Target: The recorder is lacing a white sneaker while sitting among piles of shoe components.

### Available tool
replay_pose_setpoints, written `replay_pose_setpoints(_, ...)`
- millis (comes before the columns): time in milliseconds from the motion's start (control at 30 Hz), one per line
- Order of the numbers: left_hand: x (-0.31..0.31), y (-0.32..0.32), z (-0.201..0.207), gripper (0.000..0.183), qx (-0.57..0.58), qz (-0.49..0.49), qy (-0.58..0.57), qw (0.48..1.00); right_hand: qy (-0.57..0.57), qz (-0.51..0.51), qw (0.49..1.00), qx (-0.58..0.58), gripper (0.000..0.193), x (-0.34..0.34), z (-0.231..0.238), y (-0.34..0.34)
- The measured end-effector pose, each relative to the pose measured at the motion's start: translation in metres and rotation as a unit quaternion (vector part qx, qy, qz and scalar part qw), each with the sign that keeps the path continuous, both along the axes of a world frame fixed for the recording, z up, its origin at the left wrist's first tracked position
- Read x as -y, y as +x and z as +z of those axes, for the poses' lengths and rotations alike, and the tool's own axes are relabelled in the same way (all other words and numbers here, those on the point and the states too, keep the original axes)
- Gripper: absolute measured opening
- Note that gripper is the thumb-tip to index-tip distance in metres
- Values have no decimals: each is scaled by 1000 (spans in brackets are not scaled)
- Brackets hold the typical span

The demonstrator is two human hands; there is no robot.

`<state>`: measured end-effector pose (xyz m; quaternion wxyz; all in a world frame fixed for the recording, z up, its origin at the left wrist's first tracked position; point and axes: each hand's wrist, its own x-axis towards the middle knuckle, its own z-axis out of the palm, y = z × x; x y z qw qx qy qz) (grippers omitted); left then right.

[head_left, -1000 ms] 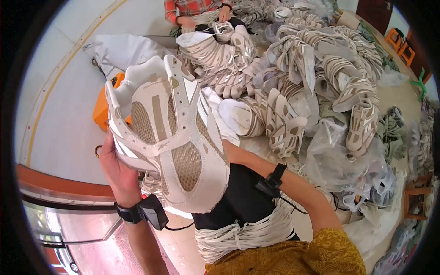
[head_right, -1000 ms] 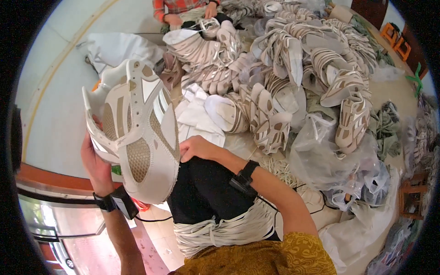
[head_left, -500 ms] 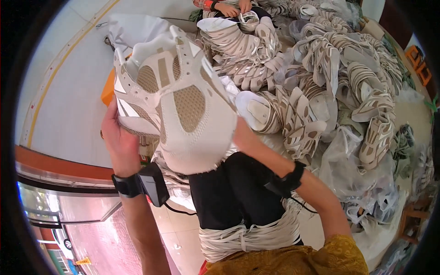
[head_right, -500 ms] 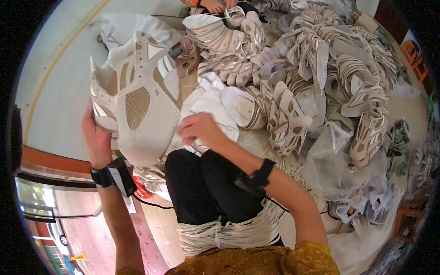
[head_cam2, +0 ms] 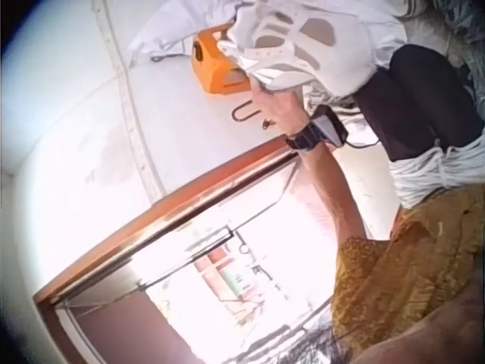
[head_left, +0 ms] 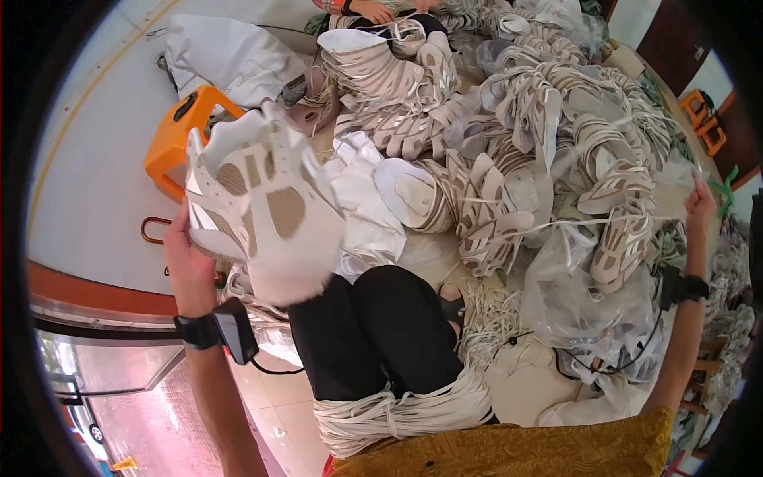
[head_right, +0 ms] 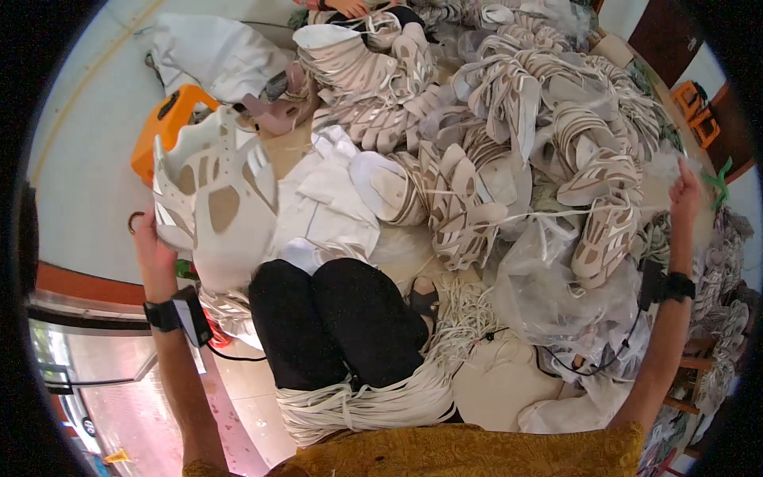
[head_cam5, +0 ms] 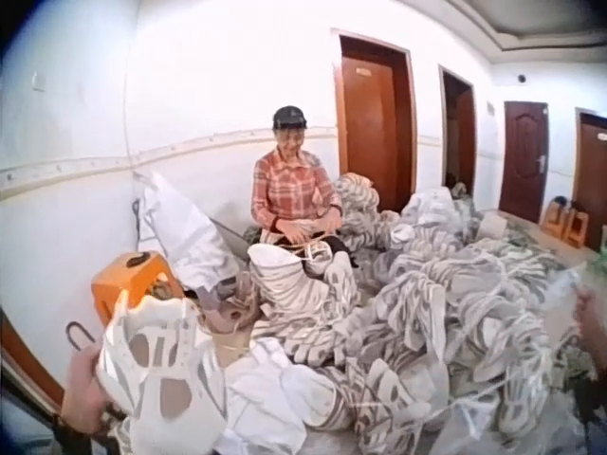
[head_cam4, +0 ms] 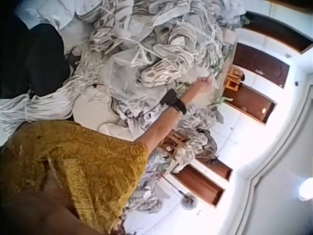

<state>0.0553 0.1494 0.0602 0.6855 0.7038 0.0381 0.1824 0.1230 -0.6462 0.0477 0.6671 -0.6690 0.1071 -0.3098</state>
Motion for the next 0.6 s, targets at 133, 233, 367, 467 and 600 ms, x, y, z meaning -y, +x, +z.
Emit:
replay_pose_setpoints(133, 63, -23, 20, 40, 9, -29, 224, 974, -517, -191, 811, 194, 27, 9, 33, 9)
replay_pose_setpoints(233, 86, -29, 14, 36, -86, -63, -196, 975, -501, -163, 845, 89, 22, -26, 55, 31)
replay_pose_setpoints(367, 122, -39, -46, 54, -98, -145, -376, 910, -814, -26, 527, -243, 35, -114, -24, 62)
replay_pose_setpoints(467, 127, -60, -84, 56, -131, -147, -420, 886, -437, 313, 840, -75, 47, -275, -95, 25)
replay_pose_setpoints(600, 136, -70, -103, 54, -129, -109, -372, 913, 76, 507, 796, -322, 57, -424, -133, -55)
